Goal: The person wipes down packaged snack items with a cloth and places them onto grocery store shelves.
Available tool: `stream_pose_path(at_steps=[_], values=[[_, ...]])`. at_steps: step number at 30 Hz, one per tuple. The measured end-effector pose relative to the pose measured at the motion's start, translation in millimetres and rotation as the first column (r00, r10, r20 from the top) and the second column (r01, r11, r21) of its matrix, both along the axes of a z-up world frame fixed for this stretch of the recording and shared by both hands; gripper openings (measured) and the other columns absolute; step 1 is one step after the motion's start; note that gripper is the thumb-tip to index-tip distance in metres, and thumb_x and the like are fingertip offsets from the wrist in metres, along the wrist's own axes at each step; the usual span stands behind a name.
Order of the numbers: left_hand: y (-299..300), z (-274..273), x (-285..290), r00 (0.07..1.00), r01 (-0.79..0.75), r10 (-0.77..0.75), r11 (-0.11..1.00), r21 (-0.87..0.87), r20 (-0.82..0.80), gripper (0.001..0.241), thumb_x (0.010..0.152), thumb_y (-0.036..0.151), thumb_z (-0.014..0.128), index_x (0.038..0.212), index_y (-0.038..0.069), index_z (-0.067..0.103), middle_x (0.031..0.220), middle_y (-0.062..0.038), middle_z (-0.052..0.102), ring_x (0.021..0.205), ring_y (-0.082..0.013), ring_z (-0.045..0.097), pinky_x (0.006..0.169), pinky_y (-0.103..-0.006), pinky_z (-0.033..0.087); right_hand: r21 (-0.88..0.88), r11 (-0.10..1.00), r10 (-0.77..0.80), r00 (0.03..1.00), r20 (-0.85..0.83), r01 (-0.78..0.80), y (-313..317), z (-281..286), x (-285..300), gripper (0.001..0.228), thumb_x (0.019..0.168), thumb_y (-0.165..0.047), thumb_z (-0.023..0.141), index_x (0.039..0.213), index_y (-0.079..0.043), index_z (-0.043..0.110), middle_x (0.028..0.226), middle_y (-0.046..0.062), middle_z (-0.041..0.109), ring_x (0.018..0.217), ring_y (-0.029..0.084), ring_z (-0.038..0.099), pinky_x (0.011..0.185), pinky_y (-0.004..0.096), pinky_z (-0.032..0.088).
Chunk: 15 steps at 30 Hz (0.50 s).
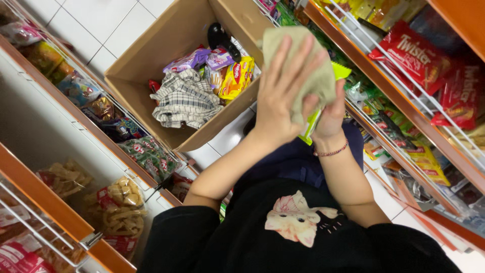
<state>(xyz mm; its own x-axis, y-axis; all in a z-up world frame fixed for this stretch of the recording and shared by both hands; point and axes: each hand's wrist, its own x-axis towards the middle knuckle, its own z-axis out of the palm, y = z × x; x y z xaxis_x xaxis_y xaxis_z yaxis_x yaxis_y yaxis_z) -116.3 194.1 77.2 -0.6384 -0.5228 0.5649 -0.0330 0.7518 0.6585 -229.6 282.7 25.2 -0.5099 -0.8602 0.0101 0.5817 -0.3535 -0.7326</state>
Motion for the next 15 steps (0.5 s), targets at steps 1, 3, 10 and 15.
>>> stream_pose_path(at_steps=[1,3,10,15], values=[[3.4,-2.6,2.9,1.000,0.007,-0.007,0.998,-0.059,0.008,0.050,0.110,0.037,0.059,0.156,0.022,0.049,0.168,-0.001,0.034,0.159,-0.0302,0.024,0.127,-0.0558,0.023,-0.025,0.999,0.026,1.000,0.003,-0.026,-2.2,3.2,-1.2,0.082,0.107,-0.064,0.039,0.164,-0.006,0.030,0.167,0.011,0.040,0.153,0.026,0.042,0.132,0.042,0.032],[6.8,-6.9,10.5,0.999,0.035,-0.033,0.991,-0.131,0.015,0.051,0.108,0.036,0.060,0.156,0.020,0.051,0.170,-0.004,0.035,0.159,-0.0329,0.025,0.127,-0.0605,0.020,-0.078,0.994,0.076,0.997,0.008,-0.075,-9.9,10.7,-5.2,0.089,0.106,-0.069,0.039,0.165,-0.002,0.032,0.168,0.012,0.041,0.151,0.025,0.042,0.131,0.040,0.031],[-28.7,-10.8,24.2,0.998,-0.002,0.015,0.973,-0.230,0.056,0.053,0.099,0.042,0.062,0.148,0.024,0.054,0.161,-0.006,0.040,0.156,-0.0356,0.030,0.129,-0.0661,0.017,-0.028,0.992,0.125,0.991,-0.045,-0.126,-37.4,9.9,-0.6,0.092,0.102,-0.071,0.047,0.162,-0.002,0.035,0.164,0.013,0.045,0.151,0.027,0.048,0.131,0.044,0.037],[-89.5,-40.6,22.8,0.988,-0.082,0.127,0.920,0.382,-0.093,0.038,0.108,0.028,0.064,0.141,0.011,0.055,0.142,-0.012,0.060,0.137,-0.0346,0.056,0.116,-0.0415,0.044,0.027,0.974,0.222,0.973,0.056,-0.224,-45.3,-18.6,21.7,0.081,0.108,-0.069,0.051,0.153,-0.002,0.042,0.141,0.013,0.055,0.127,0.027,0.056,0.113,0.045,0.047]])
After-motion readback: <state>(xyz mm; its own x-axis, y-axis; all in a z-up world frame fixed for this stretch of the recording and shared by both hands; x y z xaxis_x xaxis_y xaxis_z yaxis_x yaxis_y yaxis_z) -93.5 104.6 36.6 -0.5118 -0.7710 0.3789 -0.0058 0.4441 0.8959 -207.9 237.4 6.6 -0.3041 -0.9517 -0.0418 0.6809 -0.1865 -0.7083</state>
